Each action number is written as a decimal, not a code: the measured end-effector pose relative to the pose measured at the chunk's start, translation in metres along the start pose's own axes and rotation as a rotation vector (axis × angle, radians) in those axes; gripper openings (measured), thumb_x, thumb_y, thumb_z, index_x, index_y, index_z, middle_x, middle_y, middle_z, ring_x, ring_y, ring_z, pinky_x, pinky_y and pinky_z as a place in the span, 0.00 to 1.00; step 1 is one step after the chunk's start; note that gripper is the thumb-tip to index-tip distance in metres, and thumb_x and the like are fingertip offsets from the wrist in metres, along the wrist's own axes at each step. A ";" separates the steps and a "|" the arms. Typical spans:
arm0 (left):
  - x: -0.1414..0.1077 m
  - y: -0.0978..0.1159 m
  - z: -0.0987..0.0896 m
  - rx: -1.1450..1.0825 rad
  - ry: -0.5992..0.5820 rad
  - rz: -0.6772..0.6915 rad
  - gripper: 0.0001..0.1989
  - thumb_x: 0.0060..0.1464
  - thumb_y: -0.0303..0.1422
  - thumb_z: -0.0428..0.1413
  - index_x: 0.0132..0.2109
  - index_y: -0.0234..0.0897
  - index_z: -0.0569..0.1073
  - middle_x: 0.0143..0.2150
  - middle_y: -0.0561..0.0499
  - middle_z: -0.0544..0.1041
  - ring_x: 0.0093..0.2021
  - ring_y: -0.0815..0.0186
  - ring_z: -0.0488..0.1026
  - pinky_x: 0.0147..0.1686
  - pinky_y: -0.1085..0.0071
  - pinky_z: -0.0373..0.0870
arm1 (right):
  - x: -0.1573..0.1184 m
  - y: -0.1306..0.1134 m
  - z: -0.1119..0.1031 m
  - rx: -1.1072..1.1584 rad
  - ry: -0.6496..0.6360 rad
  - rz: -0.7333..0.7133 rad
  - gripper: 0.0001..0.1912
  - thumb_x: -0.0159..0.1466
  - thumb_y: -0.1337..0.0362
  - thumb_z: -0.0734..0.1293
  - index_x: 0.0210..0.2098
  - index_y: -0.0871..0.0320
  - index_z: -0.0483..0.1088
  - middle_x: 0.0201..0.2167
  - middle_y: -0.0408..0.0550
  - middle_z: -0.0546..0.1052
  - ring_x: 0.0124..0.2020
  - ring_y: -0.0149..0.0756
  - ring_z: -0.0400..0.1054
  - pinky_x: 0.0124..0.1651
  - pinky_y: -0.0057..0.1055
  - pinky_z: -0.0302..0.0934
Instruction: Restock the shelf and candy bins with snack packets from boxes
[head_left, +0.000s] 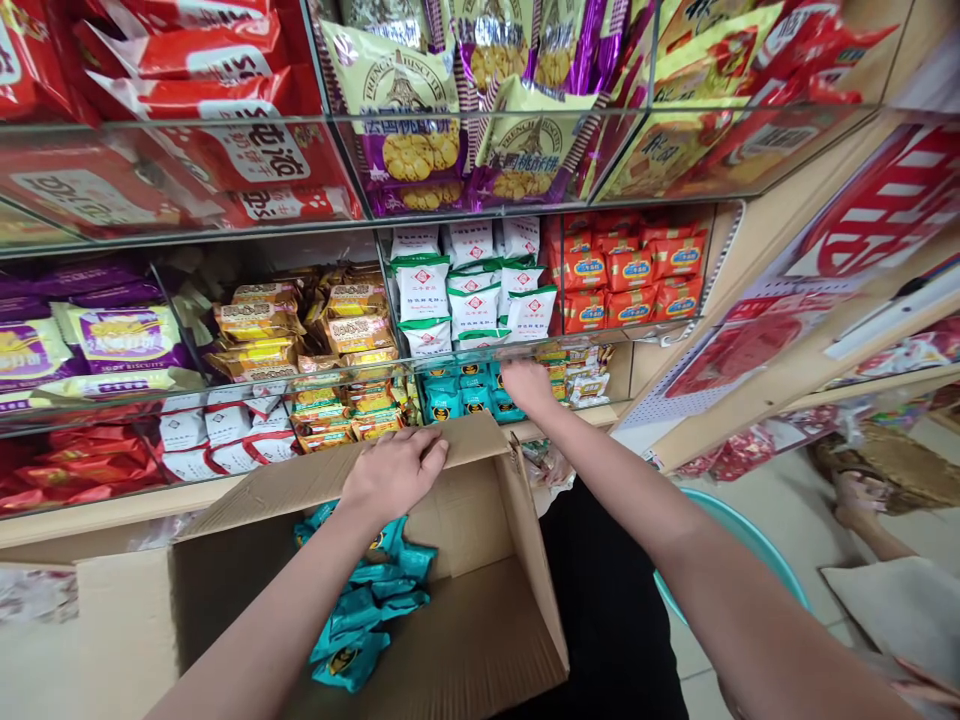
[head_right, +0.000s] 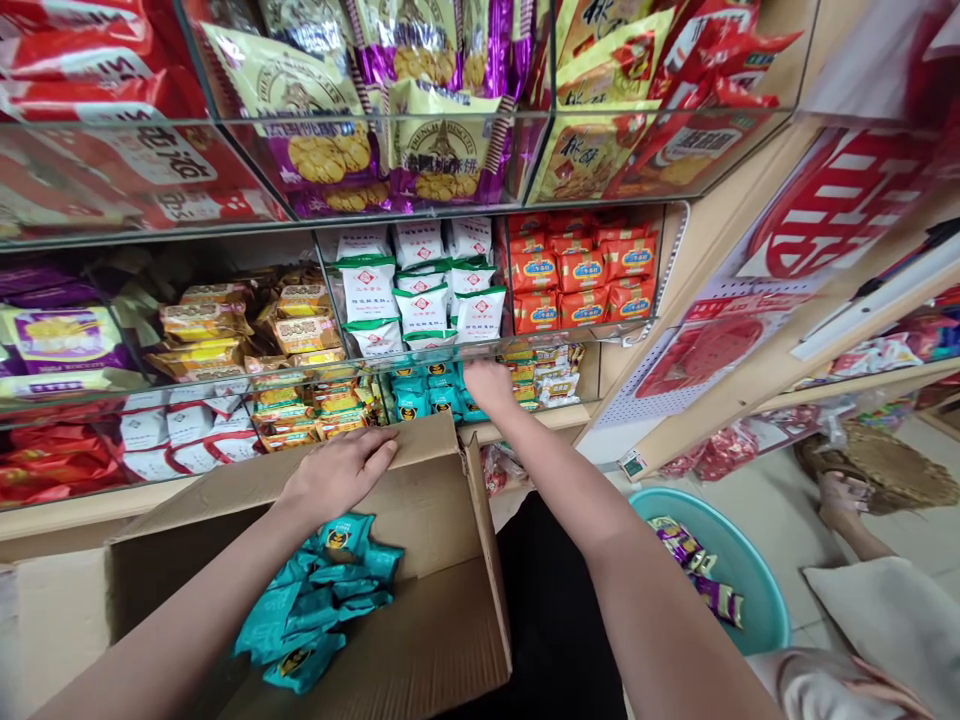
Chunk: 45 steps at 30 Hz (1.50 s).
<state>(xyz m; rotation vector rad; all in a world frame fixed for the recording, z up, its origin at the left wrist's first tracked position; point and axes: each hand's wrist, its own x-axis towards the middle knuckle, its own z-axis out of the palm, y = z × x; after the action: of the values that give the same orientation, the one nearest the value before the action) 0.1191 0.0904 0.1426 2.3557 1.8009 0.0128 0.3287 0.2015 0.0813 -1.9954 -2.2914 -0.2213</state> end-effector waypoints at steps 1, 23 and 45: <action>0.000 0.001 -0.001 0.002 -0.003 -0.005 0.24 0.55 0.47 0.34 0.50 0.47 0.66 0.49 0.51 0.71 0.49 0.58 0.65 0.44 0.62 0.62 | -0.004 0.000 0.003 0.002 0.049 -0.010 0.18 0.62 0.74 0.50 0.44 0.69 0.66 0.41 0.64 0.70 0.45 0.46 0.63 0.42 0.38 0.58; 0.000 0.001 0.000 0.027 0.002 -0.001 0.24 0.55 0.47 0.32 0.49 0.49 0.66 0.49 0.52 0.71 0.49 0.58 0.65 0.44 0.60 0.63 | -0.003 -0.008 0.029 0.089 0.225 -0.421 0.24 0.63 0.68 0.51 0.59 0.58 0.50 0.58 0.51 0.57 0.57 0.45 0.47 0.57 0.43 0.42; -0.002 0.000 0.001 0.021 0.017 -0.009 0.25 0.54 0.48 0.32 0.50 0.50 0.66 0.49 0.52 0.71 0.49 0.57 0.66 0.42 0.60 0.63 | -0.001 -0.005 0.024 0.064 0.245 -0.390 0.24 0.62 0.59 0.55 0.58 0.53 0.52 0.56 0.51 0.59 0.55 0.47 0.48 0.55 0.43 0.44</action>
<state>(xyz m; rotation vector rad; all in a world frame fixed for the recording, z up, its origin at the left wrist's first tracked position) 0.1186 0.0880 0.1415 2.3684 1.8281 0.0123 0.3240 0.2037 0.0569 -1.3867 -2.4621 -0.3902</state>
